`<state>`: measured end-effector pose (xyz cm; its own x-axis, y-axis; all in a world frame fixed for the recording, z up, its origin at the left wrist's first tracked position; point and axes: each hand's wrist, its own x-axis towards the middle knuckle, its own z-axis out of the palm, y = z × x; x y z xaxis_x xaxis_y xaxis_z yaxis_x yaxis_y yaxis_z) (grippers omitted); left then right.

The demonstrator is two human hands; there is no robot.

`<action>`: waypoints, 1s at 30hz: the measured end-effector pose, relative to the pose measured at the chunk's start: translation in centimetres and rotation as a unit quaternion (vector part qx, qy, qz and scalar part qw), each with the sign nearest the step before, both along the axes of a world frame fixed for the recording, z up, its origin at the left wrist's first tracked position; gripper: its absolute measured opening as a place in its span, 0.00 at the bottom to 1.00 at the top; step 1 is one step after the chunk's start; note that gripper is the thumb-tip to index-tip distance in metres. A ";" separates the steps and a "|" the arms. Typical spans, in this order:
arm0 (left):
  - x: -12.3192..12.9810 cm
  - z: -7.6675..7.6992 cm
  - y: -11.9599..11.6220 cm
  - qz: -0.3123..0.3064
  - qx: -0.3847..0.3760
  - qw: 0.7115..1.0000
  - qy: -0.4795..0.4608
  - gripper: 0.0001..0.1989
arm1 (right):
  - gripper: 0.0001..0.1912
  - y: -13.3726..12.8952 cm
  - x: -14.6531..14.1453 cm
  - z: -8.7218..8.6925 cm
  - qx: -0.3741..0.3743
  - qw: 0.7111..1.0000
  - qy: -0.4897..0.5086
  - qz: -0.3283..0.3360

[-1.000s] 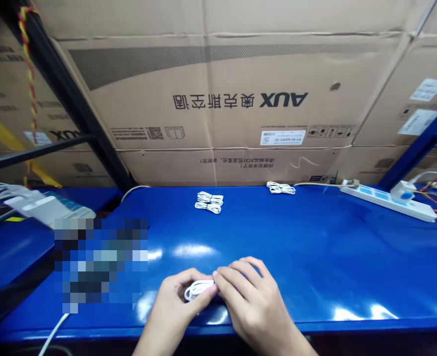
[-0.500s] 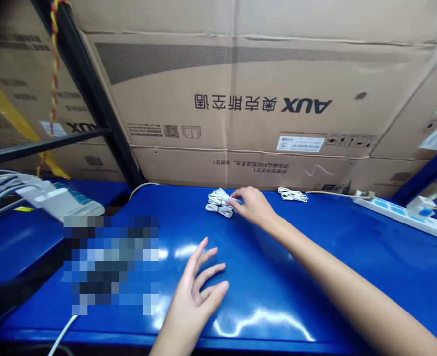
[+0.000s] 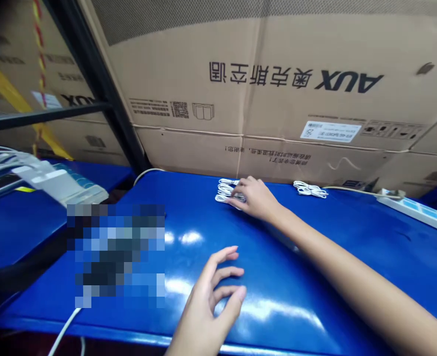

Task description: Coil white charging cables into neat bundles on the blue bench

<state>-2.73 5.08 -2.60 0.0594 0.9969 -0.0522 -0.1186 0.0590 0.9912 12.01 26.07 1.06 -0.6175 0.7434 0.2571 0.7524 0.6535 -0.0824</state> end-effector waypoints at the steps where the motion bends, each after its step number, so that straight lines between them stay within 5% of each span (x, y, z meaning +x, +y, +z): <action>1: 0.0 0.0 -0.1 0.002 0.005 1.000 0.005 0.24 | 0.14 -0.9 0.1 -0.2 0.007 1.000 -0.002 0.009; 5: -0.3 -0.2 -0.7 0.036 0.104 0.984 0.137 0.24 | 0.10 -4.7 0.7 -1.2 0.022 0.999 0.003 0.045; 8: -0.7 -0.4 -0.9 0.075 0.233 0.904 0.351 0.26 | 0.10 -8.3 1.7 -1.1 0.005 0.996 0.013 0.087; 11: -1.0 -0.2 -0.6 0.095 0.234 0.857 0.449 0.21 | 0.13 -12.3 3.1 -0.1 -0.073 0.987 0.073 0.124; 14: -0.7 0.8 -0.5 0.015 0.157 0.911 0.382 0.13 | 0.17 -15.5 4.1 0.8 -0.186 0.953 0.226 0.083; 17: 0.0 2.3 -0.8 -0.100 0.032 0.981 0.161 0.18 | 0.19 -17.7 4.7 0.8 -0.163 0.909 0.384 0.005; 21: 0.9 3.2 -1.5 -0.182 -0.085 0.978 -0.063 0.23 | 0.06 -20.1 4.4 -0.2 -0.049 0.913 0.405 -0.005; 30: 1.1 2.1 -2.3 -0.197 -0.017 0.976 0.095 0.22 | 0.10 -21.3 3.3 -2.0 -0.097 0.910 0.402 -0.017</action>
<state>-1.58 2.80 -0.50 0.4233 0.8962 -0.1327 0.1050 0.0970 0.9897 15.34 4.77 -0.98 -0.2629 0.8385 0.4772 0.4173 0.5448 -0.7274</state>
